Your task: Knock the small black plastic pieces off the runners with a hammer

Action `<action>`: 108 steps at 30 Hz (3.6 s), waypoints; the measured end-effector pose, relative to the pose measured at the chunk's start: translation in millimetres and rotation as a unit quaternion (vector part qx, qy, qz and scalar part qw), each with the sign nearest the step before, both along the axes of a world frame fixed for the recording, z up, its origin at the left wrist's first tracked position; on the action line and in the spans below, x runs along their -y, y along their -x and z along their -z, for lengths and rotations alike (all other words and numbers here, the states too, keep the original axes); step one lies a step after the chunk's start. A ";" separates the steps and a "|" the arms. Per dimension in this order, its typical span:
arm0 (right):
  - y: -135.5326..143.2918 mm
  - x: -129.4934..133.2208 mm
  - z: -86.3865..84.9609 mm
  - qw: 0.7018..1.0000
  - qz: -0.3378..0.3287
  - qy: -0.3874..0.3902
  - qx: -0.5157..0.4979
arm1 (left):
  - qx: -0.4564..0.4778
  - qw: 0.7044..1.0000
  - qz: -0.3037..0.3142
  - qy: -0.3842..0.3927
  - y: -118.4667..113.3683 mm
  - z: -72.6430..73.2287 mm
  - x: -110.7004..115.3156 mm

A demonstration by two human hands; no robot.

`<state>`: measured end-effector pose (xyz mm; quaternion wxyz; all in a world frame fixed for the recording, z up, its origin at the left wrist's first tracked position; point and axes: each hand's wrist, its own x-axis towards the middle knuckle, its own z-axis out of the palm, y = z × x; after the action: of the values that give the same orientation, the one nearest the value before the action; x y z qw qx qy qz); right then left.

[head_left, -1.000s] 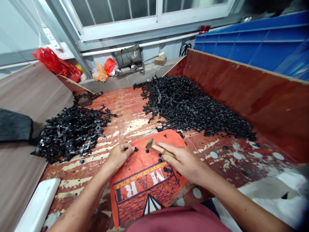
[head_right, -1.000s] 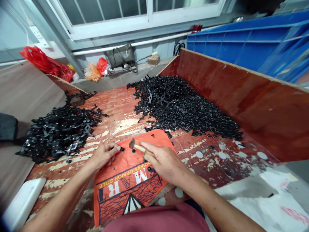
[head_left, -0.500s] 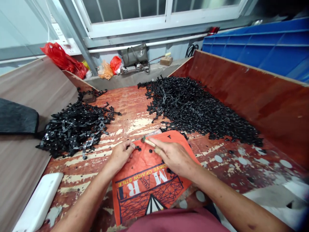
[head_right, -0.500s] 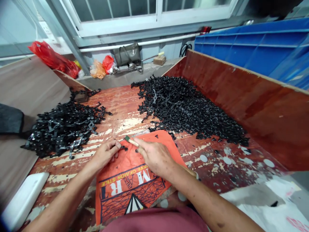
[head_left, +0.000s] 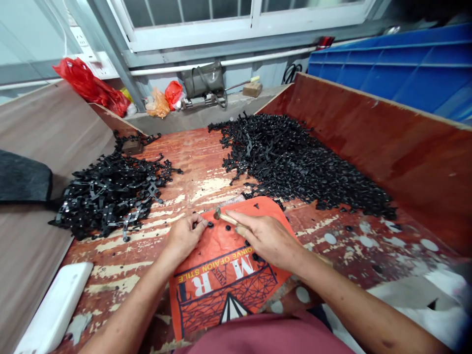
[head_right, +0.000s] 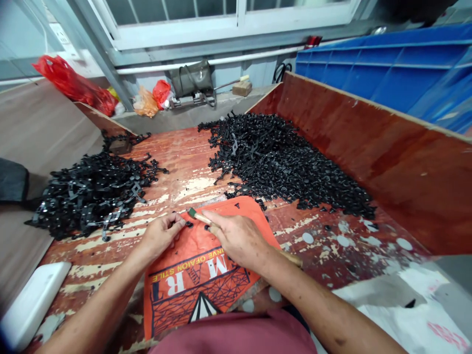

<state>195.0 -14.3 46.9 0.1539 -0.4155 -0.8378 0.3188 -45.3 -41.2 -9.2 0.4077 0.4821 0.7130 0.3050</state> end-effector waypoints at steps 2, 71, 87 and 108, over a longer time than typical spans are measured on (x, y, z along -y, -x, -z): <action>4.3 1.3 1.9 1.000 -0.010 -0.003 -0.007 | -0.002 1.000 0.012 -0.004 0.8 1.2 -1.0; -54.2 6.2 2.5 0.994 0.088 0.011 -0.063 | -0.156 0.971 0.173 -0.058 -31.1 -25.4 0.5; -44.4 19.3 -1.8 0.996 0.035 -0.035 -0.071 | -0.235 0.947 0.210 -0.066 -40.0 -25.6 -1.9; -21.2 18.1 -0.4 0.996 -0.004 -0.081 0.037 | -0.259 0.936 0.219 -0.093 -35.0 -11.1 2.9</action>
<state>216.2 -32.5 47.2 0.1543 -0.4097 -0.8679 0.2347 -10.3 -44.1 1.9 0.2190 0.7241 0.6392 0.1382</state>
